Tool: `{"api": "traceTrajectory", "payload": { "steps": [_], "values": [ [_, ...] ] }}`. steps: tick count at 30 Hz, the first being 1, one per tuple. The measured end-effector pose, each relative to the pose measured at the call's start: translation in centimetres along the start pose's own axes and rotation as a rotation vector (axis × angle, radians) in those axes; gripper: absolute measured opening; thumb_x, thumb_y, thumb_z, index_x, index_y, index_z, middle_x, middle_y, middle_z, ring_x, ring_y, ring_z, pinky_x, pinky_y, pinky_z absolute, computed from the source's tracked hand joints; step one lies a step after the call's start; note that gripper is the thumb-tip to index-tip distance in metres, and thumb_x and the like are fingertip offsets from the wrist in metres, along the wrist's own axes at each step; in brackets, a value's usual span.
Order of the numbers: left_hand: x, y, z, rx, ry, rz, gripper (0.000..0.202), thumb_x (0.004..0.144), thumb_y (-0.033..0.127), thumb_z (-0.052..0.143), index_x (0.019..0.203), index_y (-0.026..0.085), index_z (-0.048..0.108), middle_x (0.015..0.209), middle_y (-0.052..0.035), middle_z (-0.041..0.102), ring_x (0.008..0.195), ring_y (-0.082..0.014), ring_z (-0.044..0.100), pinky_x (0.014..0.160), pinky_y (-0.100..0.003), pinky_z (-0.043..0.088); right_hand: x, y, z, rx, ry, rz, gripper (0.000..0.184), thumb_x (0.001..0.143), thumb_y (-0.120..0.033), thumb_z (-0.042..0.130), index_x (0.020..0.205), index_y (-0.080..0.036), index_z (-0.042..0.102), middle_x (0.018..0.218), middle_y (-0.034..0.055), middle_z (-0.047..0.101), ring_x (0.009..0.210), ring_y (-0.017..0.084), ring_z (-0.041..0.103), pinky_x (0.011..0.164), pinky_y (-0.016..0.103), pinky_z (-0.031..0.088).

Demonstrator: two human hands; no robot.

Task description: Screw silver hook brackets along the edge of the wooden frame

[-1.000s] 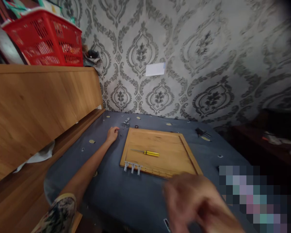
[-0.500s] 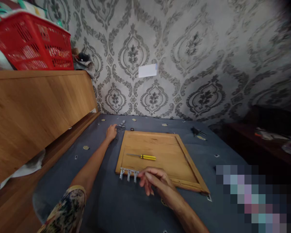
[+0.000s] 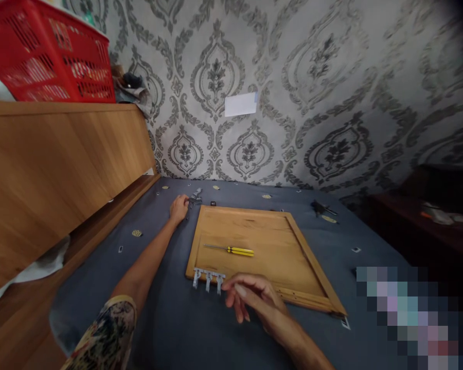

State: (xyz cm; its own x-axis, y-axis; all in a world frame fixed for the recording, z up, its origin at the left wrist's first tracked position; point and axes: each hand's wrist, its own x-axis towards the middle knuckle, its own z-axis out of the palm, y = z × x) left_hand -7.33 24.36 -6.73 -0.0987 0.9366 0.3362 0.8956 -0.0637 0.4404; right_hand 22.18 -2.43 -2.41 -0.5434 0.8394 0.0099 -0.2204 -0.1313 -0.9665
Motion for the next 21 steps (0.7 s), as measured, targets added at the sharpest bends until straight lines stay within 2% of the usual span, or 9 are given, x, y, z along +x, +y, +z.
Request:
{"api": "traceTrajectory", "payload": {
  "steps": [9, 16, 21],
  "values": [
    [1.1, -1.2, 0.7, -0.05, -0.005, 0.041, 0.036, 0.102, 0.038, 0.065, 0.131, 0.018, 0.063, 0.132, -0.0111, 0.064, 0.112, -0.024, 0.067, 0.096, -0.046, 0.059, -0.3, 0.4, -0.3, 0.015, -0.013, 0.025, 0.052, 0.084, -0.066, 0.073, 0.094, -0.015, 0.077, 0.073, 0.0039, 0.072, 0.05, 0.007, 0.06, 0.048, 0.019, 0.035],
    [2.8, -2.3, 0.6, -0.127, -0.072, 0.116, 0.036, 0.101, 0.038, 0.065, 0.131, 0.017, 0.063, 0.131, -0.011, 0.065, 0.111, -0.024, 0.067, 0.095, -0.045, 0.06, -0.5, 2.1, -1.1, 0.049, -0.021, -0.007, 0.047, 0.09, -0.062, 0.07, 0.1, -0.017, 0.078, 0.076, 0.0046, 0.073, 0.05, 0.006, 0.06, 0.048, 0.019, 0.035],
    [3.5, -2.9, 0.6, -0.179, -0.11, 0.171, 0.037, 0.101, 0.038, 0.065, 0.131, 0.017, 0.063, 0.13, -0.0107, 0.065, 0.111, -0.0242, 0.067, 0.094, -0.045, 0.06, -0.7, 1.8, -1.2, 0.049, -0.032, -0.007, 0.042, 0.09, -0.059, 0.071, 0.1, -0.019, 0.079, 0.077, 0.0041, 0.073, 0.052, 0.006, 0.061, 0.049, 0.018, 0.035]
  ]
}}
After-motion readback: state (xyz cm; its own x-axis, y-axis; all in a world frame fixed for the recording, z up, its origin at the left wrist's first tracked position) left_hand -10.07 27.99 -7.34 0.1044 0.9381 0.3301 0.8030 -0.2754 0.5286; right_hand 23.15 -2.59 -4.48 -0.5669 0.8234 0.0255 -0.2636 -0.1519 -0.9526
